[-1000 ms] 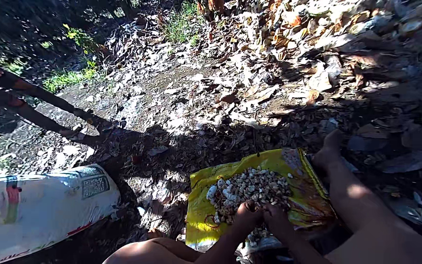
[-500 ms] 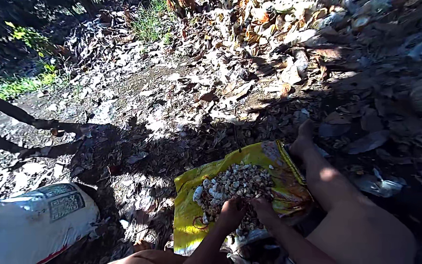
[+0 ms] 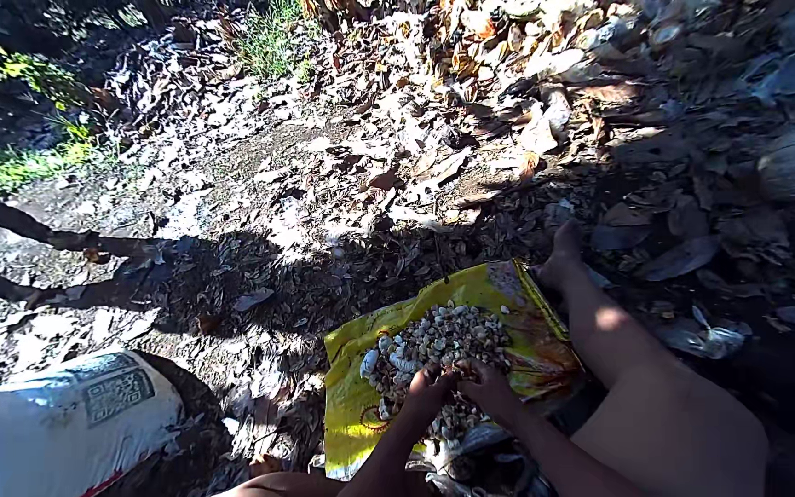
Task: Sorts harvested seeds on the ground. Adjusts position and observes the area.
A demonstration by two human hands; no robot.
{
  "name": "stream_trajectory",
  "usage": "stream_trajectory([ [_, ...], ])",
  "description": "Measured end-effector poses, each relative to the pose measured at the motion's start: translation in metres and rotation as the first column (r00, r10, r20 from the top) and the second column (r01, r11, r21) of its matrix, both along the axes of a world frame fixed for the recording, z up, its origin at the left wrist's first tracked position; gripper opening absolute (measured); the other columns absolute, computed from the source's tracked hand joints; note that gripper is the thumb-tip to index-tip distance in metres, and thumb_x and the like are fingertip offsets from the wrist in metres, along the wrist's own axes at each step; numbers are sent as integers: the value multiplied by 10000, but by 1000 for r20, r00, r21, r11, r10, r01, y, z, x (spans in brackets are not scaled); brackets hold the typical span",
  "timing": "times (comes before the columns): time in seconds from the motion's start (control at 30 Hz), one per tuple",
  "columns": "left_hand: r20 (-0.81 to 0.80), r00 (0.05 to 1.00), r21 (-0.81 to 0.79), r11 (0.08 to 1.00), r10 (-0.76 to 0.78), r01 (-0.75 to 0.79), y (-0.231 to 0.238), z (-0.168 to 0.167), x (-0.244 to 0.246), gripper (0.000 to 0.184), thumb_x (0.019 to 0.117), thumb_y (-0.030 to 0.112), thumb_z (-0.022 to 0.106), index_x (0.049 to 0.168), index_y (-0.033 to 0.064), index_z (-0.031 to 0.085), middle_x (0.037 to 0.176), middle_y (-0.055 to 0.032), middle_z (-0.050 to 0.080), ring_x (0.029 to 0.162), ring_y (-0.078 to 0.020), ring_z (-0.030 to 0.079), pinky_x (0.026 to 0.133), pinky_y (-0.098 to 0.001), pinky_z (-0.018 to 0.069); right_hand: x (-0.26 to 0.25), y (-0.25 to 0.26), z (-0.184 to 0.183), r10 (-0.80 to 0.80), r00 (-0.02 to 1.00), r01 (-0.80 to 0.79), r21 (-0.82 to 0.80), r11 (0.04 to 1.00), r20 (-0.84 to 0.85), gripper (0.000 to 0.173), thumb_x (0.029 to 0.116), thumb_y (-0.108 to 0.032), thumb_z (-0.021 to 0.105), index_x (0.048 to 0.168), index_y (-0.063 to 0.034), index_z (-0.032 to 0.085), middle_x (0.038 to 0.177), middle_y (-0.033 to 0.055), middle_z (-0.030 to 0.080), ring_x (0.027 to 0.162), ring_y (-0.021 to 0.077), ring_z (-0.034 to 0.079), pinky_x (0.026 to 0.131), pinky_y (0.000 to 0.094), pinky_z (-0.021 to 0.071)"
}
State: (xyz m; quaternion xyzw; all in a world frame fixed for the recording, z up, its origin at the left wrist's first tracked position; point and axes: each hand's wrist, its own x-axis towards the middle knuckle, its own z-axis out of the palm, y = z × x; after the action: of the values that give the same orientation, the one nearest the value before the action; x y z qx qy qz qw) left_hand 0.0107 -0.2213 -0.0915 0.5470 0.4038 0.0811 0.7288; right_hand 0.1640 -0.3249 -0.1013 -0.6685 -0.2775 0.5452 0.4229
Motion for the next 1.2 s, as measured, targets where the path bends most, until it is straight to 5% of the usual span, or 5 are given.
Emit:
stream_trajectory([
  [0.17, -75, 997, 4, 999, -34, 35, -3, -3, 0, 197, 990, 221, 661, 958, 30, 625, 769, -74, 670, 655, -181, 652, 655, -354, 574, 5, -5, 9, 242, 869, -271, 6, 962, 431, 372, 1048, -312, 490, 1302, -109, 669, 1280, 97, 672, 1171, 211, 652, 1045, 436, 517],
  [0.33, -43, 999, -14, 1000, 15, -15, -5, -1, 2, 183, 936, 171, 718, 921, 30, 604, 745, -86, 651, 640, -192, 644, 635, -366, 569, 0, -3, 17, 378, 733, -385, -113, 916, 565, 381, 1062, -268, 411, 1270, -66, 658, 1236, 127, 684, 1167, 261, 661, 1027, 462, 523],
  [0.93, -33, 999, 131, 991, -22, 26, -25, 4, 15, 137, 942, 121, 678, 1007, 3, 654, 842, -93, 699, 720, -199, 690, 699, -392, 603, -4, -1, -2, -134, 968, 133, 19, 991, 213, 179, 969, -123, 529, 887, -68, 678, 712, 59, 627, 647, 186, 619, 624, 431, 532],
  [1.1, 91, 991, -61, 994, 100, -95, -19, -6, 15, 109, 961, 104, 648, 986, 5, 609, 798, -102, 657, 681, -199, 646, 666, -381, 571, -2, -1, 0, -238, 970, 237, 29, 971, 57, 239, 998, -84, 491, 990, -81, 729, 812, 50, 680, 709, 156, 633, 652, 379, 536],
  [1.2, 97, 968, -273, 941, 232, -198, -15, 3, 9, 159, 1038, 109, 528, 1106, -22, 587, 894, -149, 691, 697, -223, 672, 677, -381, 590, 2, 1, 0, -214, 968, 214, 8, 977, 134, 247, 1034, -108, 486, 1088, -63, 723, 838, 77, 687, 686, 182, 640, 639, 399, 554],
])
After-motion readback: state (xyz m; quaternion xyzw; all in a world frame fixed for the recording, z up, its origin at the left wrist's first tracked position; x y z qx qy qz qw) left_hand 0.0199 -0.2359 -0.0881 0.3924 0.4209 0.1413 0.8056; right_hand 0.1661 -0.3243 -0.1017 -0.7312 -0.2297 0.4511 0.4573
